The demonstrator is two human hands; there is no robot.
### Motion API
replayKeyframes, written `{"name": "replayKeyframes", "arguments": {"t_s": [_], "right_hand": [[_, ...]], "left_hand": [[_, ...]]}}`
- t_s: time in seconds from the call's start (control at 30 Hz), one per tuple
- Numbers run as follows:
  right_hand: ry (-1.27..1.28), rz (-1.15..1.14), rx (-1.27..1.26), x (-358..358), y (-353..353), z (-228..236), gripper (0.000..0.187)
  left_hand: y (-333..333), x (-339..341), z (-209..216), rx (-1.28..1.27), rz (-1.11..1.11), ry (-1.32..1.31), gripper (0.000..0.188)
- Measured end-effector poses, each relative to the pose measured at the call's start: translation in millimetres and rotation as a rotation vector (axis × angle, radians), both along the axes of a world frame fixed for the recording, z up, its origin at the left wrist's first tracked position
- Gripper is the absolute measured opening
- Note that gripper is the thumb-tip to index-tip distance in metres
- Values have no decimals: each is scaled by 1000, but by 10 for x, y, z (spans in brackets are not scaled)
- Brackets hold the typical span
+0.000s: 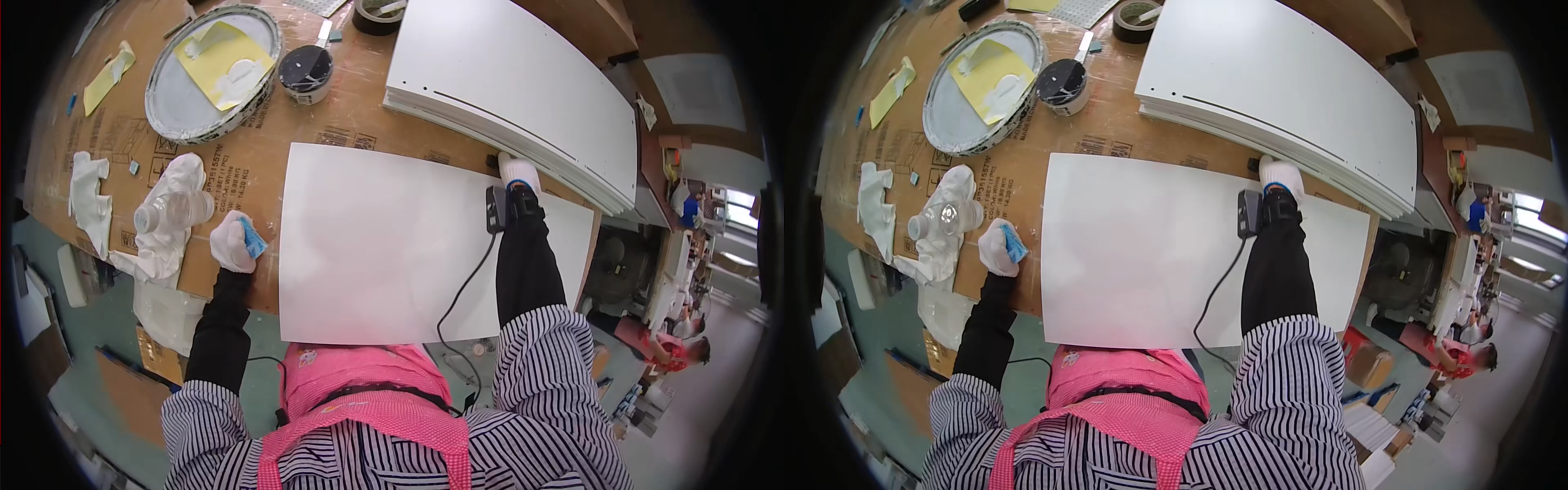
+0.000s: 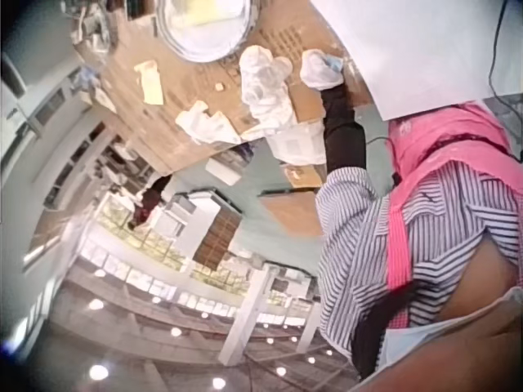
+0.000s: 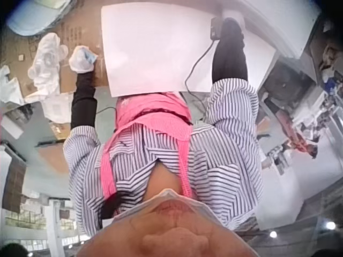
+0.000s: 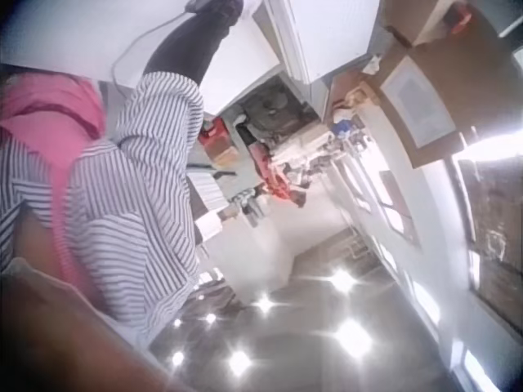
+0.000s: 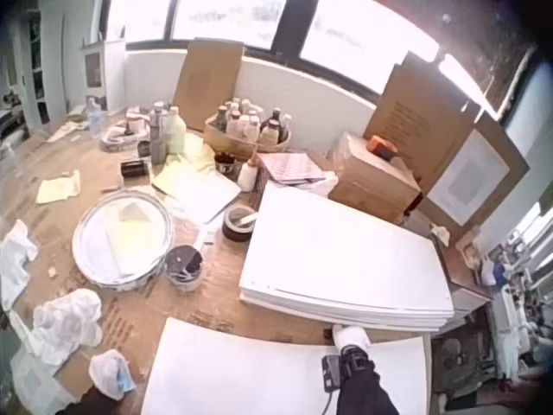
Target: Cleaning and moving white furniture panels in a workshop environment.
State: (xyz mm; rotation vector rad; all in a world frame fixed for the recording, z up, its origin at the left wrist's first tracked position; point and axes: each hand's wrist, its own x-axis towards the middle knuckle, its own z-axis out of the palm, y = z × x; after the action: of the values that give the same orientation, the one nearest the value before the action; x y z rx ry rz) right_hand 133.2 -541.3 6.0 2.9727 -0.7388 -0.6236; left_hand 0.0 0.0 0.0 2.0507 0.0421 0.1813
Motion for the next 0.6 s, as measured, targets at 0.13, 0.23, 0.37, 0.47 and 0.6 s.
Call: {"name": "replayKeyframes", "arguments": {"t_s": [0.13,0.23,0.37,0.47,0.6], "right_hand": [[197,194,-37,433,-595,-508,45],[232,-72,62,439,-803,-907,45],[24,-67,298,215,-1090,-783,34],[-214,-651,1166,3,-158,-530,9],[-558,-758,1073,-698,595,597,17]], "left_hand": [[-121,313,-105,21,1,-52,47],[-141,103,-157,-4,60,-1,48],[-295,182,-140,-79,48,-20,46],[-29,58,-71,-41,77,8,44],[22,59,-88,-67,17,-2,48]]}}
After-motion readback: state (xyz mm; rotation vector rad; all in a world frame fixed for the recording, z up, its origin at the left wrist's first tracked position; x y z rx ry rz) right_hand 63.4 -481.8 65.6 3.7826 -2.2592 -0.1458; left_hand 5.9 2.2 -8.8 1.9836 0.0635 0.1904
